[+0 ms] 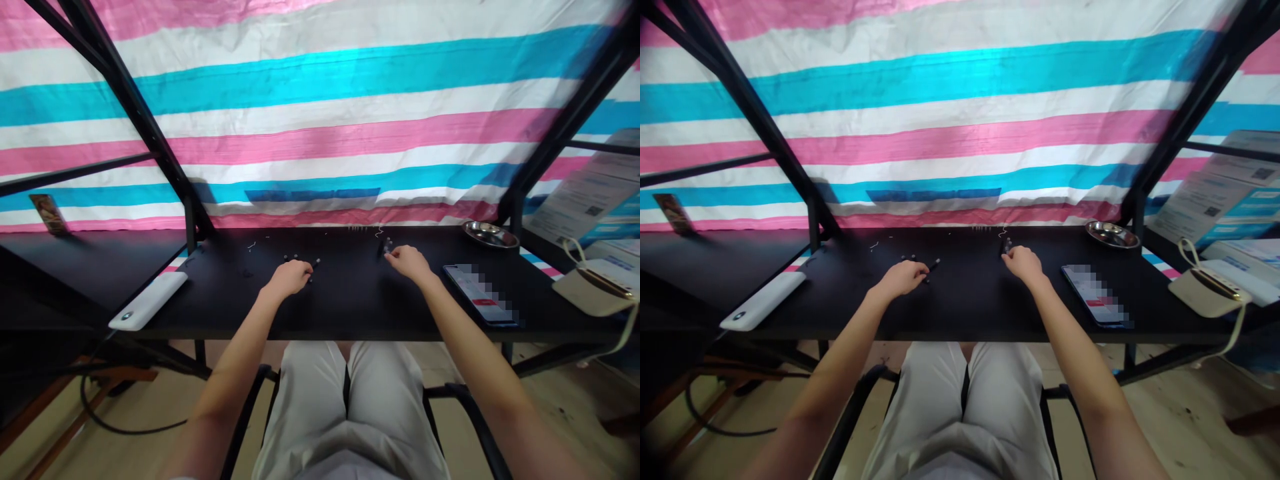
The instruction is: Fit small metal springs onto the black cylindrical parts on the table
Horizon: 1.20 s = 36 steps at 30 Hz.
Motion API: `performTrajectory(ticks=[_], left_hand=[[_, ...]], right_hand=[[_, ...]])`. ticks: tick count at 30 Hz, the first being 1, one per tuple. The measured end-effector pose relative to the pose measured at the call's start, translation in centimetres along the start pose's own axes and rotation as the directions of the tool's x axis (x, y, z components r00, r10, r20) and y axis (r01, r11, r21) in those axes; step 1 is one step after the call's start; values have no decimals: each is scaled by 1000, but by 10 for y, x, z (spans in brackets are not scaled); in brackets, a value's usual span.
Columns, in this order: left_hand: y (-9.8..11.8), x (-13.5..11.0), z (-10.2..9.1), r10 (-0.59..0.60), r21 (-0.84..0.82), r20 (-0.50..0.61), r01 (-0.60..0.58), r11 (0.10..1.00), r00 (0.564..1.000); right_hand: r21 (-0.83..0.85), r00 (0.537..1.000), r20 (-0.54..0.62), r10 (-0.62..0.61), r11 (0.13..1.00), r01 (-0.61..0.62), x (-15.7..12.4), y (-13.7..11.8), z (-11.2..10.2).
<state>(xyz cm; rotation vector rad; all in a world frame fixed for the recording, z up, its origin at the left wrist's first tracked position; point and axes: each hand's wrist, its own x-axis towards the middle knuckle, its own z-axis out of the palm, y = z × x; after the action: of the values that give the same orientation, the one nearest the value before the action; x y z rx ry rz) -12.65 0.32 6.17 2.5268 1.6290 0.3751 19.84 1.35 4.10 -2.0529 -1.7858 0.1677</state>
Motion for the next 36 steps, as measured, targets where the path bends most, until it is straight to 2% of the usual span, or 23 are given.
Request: performTrajectory(ticks=[3,6,8,10,13,15,17,19,22,24,26,29,36], left_hand=[[4,3,3,13,118,120,-27,993,993],[9,6,8,11,162,170,-39,986,985],[10,8,9,30,149,157,-53,987,987],[10,10,8,68,103,120,-81,991,990],[13,15,4,135,-36,57,-133,990,989],[19,20,4,157,-208,-37,-161,965,987],[29,27,7,104,-424,-168,-167,890,980],[38,35,14,0,-630,-244,-158,760,970],[47,46,30,-58,-852,-214,-157,499,975],[47,50,41,-58,-907,-195,-158,391,979],[44,51,52,-34,-925,-164,-142,353,986],[41,48,62,17,-928,-115,-114,355,993],[43,41,64,62,-937,-82,-98,336,995]], right_hand=[[133,995,-48,-92,986,98,-12,-24,5],[268,962,-149,-230,927,263,-19,-45,19],[341,923,-214,-321,861,379,-22,-52,33],[376,903,-244,-355,823,425,-23,-53,47],[406,900,-253,-355,806,432,-24,-50,61],[429,905,-255,-339,800,420,-26,-48,64],[456,905,-267,-330,784,420,-29,-47,64],[483,904,-277,-326,766,424,-31,-48,63],[533,912,-255,-320,741,409,-31,-50,65],[574,918,-217,-331,718,394,-30,-49,68],[614,921,-192,-339,690,382,-28,-49,71],[647,922,-179,-342,665,372,-29,-48,70],[602,919,-181,-351,699,386,-34,-50,62]])
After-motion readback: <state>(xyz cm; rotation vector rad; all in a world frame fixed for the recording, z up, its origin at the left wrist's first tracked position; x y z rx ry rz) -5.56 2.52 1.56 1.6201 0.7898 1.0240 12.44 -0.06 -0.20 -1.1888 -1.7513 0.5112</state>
